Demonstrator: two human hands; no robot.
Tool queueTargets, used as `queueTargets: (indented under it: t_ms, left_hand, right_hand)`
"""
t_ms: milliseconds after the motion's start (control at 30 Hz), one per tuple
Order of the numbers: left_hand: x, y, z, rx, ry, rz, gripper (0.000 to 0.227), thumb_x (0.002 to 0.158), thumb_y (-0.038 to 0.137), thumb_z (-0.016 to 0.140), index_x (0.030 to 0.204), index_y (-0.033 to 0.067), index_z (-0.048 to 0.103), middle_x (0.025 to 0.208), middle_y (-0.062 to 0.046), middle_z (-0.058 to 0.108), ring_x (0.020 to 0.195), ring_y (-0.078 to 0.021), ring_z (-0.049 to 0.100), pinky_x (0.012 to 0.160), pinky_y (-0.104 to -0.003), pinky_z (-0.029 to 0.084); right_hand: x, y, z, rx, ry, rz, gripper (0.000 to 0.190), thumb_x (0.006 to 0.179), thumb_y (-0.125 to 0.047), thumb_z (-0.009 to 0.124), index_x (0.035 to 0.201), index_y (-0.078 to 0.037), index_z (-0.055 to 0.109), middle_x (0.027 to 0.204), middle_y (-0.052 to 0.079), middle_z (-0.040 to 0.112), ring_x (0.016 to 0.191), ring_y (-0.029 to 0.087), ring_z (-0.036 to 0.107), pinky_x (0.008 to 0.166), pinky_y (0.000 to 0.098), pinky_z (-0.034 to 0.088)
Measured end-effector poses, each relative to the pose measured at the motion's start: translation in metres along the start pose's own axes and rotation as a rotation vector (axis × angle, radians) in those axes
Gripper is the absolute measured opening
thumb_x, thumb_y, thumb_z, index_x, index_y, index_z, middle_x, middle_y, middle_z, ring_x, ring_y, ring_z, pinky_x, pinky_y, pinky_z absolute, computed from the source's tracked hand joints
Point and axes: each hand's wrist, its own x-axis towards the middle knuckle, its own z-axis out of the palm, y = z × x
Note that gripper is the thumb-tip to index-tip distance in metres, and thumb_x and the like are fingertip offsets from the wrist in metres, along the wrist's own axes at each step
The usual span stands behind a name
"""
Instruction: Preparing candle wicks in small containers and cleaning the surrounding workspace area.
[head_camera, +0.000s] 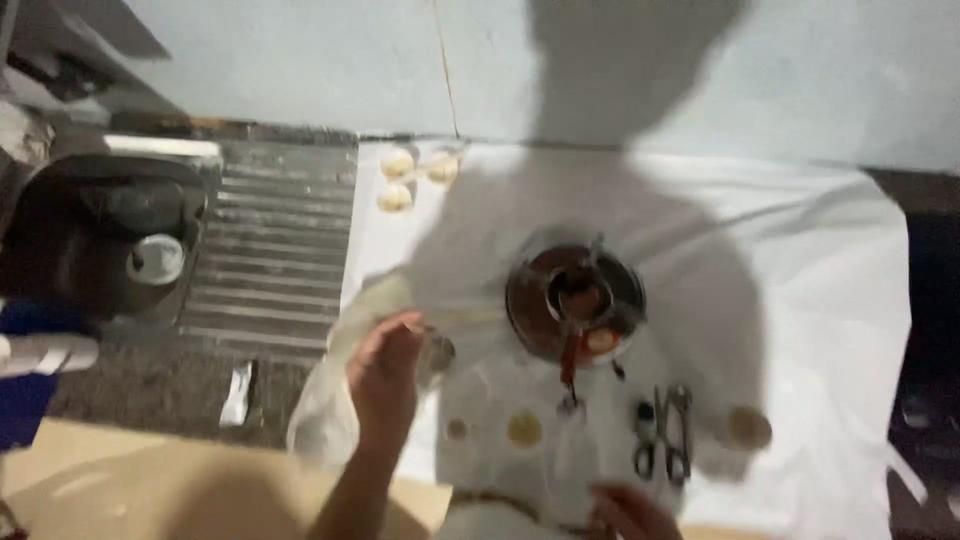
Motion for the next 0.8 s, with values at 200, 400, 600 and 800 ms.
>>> queueTargets:
  t_ms: [200, 400, 600, 800]
  left_hand:
    - [-0.138, 0.021, 0.013, -0.242, -0.069, -0.681, 0.021, 0.09, 0.026, 0.074, 0.105, 0.0128, 0.079, 0.091, -0.004, 0.082, 0.085, -0.0137, 0.068, 0.084, -0.03, 0.052]
    - [-0.194, 0.0, 0.013, -0.304, -0.206, -0.805, 0.02, 0.089, 0.016, 0.072, 0.107, 0.0099, 0.078, 0.093, -0.011, 0.082, 0.079, -0.0135, 0.074, 0.043, -0.029, 0.058]
    - [-0.215, -0.066, 0.02, -0.277, -0.327, -0.788, 0.019, 0.091, 0.013, 0.072, 0.108, 0.0079, 0.079, 0.084, -0.011, 0.079, 0.073, -0.0138, 0.07, 0.056, -0.027, 0.058]
    - [-0.177, -0.154, 0.065, 0.153, -0.312, -0.407, 0.032, 0.098, 0.025, 0.065, 0.126, 0.0138, 0.075, 0.09, -0.003, 0.059, 0.087, -0.0161, 0.06, 0.073, -0.031, 0.055]
  right_hand:
    - [-0.045, -0.097, 0.002, -0.355, -0.378, -0.411, 0.028, 0.096, -0.022, 0.063, 0.114, -0.011, 0.08, 0.077, 0.004, 0.076, 0.068, 0.015, 0.065, 0.067, 0.0301, 0.053]
    - [-0.054, -0.119, 0.001, -0.598, -0.361, -0.388, 0.037, 0.099, -0.029, 0.052, 0.11, -0.012, 0.083, 0.08, 0.0, 0.08, 0.062, 0.011, 0.059, 0.06, 0.0272, 0.045]
    - [-0.025, -0.065, 0.001, -0.531, -0.429, -0.243, 0.023, 0.091, -0.022, 0.073, 0.098, -0.004, 0.085, 0.079, 0.008, 0.082, 0.069, 0.015, 0.064, 0.068, 0.0288, 0.053]
    - [-0.004, -0.056, 0.021, -0.057, -0.209, -0.095, 0.02, 0.1, -0.017, 0.07, 0.099, 0.002, 0.075, 0.075, 0.008, 0.062, 0.057, 0.014, 0.038, 0.053, 0.0304, 0.035]
